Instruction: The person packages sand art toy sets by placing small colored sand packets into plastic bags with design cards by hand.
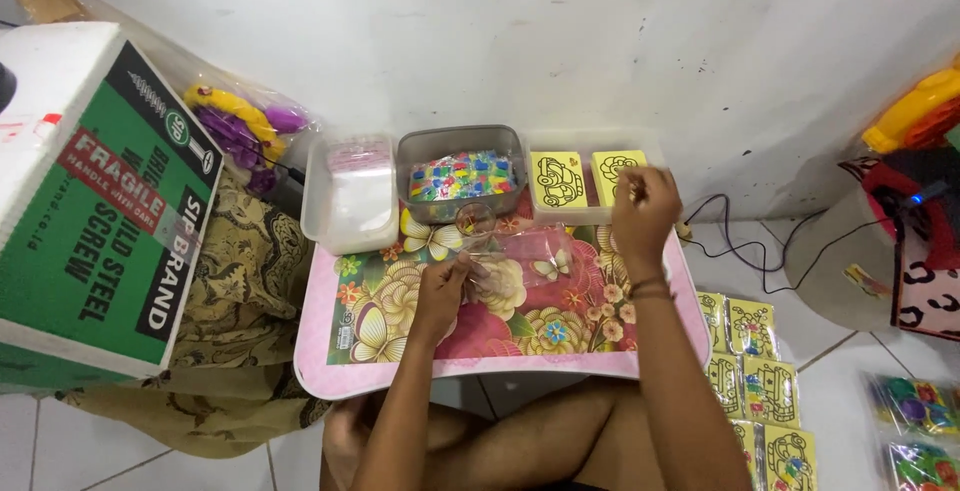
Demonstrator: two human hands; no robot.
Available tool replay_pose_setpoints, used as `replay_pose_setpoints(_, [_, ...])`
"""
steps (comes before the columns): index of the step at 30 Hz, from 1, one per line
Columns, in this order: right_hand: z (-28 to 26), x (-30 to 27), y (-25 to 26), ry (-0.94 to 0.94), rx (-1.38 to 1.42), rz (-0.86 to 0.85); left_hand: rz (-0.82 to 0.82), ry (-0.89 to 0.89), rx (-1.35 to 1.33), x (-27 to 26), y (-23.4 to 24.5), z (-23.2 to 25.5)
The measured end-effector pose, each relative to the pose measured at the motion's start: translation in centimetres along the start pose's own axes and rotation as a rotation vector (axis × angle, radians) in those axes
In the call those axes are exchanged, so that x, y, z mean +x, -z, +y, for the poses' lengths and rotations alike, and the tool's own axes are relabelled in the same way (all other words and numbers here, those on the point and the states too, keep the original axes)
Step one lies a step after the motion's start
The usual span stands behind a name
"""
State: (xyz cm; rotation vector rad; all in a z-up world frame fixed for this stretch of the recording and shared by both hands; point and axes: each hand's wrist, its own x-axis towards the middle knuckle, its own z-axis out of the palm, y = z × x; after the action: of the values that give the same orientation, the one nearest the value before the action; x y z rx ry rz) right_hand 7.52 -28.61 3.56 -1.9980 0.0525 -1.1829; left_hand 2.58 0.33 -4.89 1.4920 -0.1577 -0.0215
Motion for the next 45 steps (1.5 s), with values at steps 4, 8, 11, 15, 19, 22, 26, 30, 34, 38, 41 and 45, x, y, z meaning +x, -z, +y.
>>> replay_pose_setpoints(4, [1.6, 3.6, -2.3, -0.031, -0.263, -0.419, -0.001, 0.012, 0.004, -0.2, -0.4, 1.2])
replay_pose_setpoints(8, [-0.6, 4.2, -4.8, -0.266, -0.800, -0.847, -0.015, -0.008, 0.062, -0.2, -0.4, 1.4])
replay_pose_setpoints(11, [-0.7, 3.5, -5.8, -0.251, -0.844, -0.863, -0.009, -0.040, 0.081, -0.4, -0.4, 1.7])
replay_pose_setpoints(15, [-1.2, 2.9, -6.5, -0.185, -0.916, -0.802, -0.010, -0.060, 0.111, -0.4, -0.6, 2.9])
replay_pose_setpoints(19, [-1.3, 2.6, -6.9, -0.169, -0.938, -0.797, -0.010, -0.046, 0.088, -0.3, -0.4, 2.0])
replay_pose_setpoints(22, [-3.3, 2.8, -6.0, -0.174, -0.920, -0.834, -0.015, -0.061, 0.044, -0.3, -0.3, 1.4])
replay_pose_setpoints(26, [-2.9, 2.8, -6.2, -0.205, -0.896, -0.823, -0.014, -0.053, 0.042, -0.4, -0.1, 1.4])
replay_pose_setpoints(30, [-2.5, 2.7, -6.1, -0.272, -0.819, -0.794, -0.009, -0.045, 0.047, -0.3, -0.2, 1.4])
replay_pose_setpoints(34, [-3.6, 3.0, -4.5, -0.240, -0.722, -0.728, 0.000, -0.042, 0.013, -0.2, -0.2, 1.0])
replay_pose_setpoints(38, [-4.9, 3.3, -3.3, -0.247, -0.716, -0.701, 0.001, -0.035, -0.003, -0.1, -0.2, 0.5])
replay_pose_setpoints(41, [-5.9, 3.5, -2.3, -0.222, -0.683, -0.697, 0.015, -0.044, -0.001, -0.2, -0.2, 0.9])
replay_pose_setpoints(45, [-2.9, 2.5, -2.7, -0.312, -0.430, -0.566, 0.027, -0.073, 0.048, -0.8, -0.8, 2.7])
